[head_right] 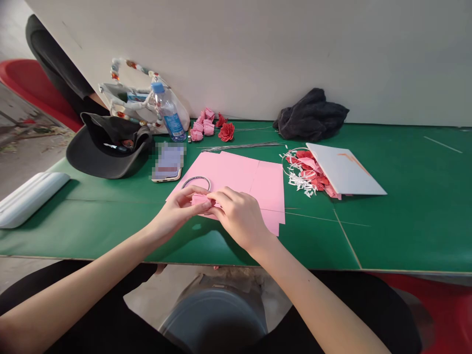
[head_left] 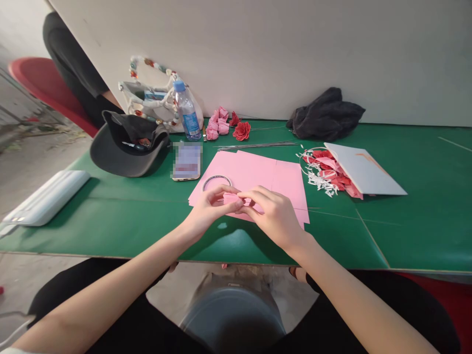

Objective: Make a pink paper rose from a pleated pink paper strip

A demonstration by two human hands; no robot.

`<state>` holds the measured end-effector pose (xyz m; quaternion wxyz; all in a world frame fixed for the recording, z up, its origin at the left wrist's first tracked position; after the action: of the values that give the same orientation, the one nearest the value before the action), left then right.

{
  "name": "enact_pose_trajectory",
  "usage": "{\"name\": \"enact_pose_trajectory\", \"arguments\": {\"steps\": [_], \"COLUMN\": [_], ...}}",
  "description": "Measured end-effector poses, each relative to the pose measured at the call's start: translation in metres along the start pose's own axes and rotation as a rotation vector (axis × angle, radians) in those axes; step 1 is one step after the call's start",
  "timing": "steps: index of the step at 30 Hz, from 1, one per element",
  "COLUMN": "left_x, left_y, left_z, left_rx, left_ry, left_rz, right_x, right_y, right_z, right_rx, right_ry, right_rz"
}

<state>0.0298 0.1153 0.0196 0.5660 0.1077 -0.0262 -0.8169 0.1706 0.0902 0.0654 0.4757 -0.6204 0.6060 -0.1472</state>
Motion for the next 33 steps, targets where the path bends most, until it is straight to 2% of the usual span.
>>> {"name": "enact_pose_trajectory", "arguments": {"steps": [5,13,20,28,33], "left_x": [-0.001,0.003,0.007,0.002,-0.002], "left_y": [-0.004,0.001,0.005,0.004,0.001], "left_z": [-0.002,-0.001,-0.001,0.0,0.001], "left_rx": [-0.043,0.019,0.015,0.09,0.091], "left_ry": [-0.013,-0.049,-0.063,-0.102,-0.127], "left_rz": [0.041,0.012,0.036,0.0,0.019], "right_x": [0.001,0.003,0.002,0.002,0.002], "right_y": [0.002,0.001,0.001,0.0,-0.003], "right_z": [-0.001,-0.001,-0.001,-0.004,-0.006], "right_rx": [0.048,-0.04,-0.102,-0.03,0.013], "right_ry": [0.024,0.02,0.011,0.009,-0.062], "right_rz": [-0.016,0.001,0.009,-0.006,0.055]}}
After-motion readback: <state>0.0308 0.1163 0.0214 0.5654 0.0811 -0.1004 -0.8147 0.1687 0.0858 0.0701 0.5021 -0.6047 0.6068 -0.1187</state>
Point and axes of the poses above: each hand's wrist, its own x-axis away from the middle knuckle, its own y-axis out of the palm, z = x × y, the point moved 6 cm from there along -x, towards the middle knuckle, and after that the axes turned 13 degrees about y, right-handed, at the moved point
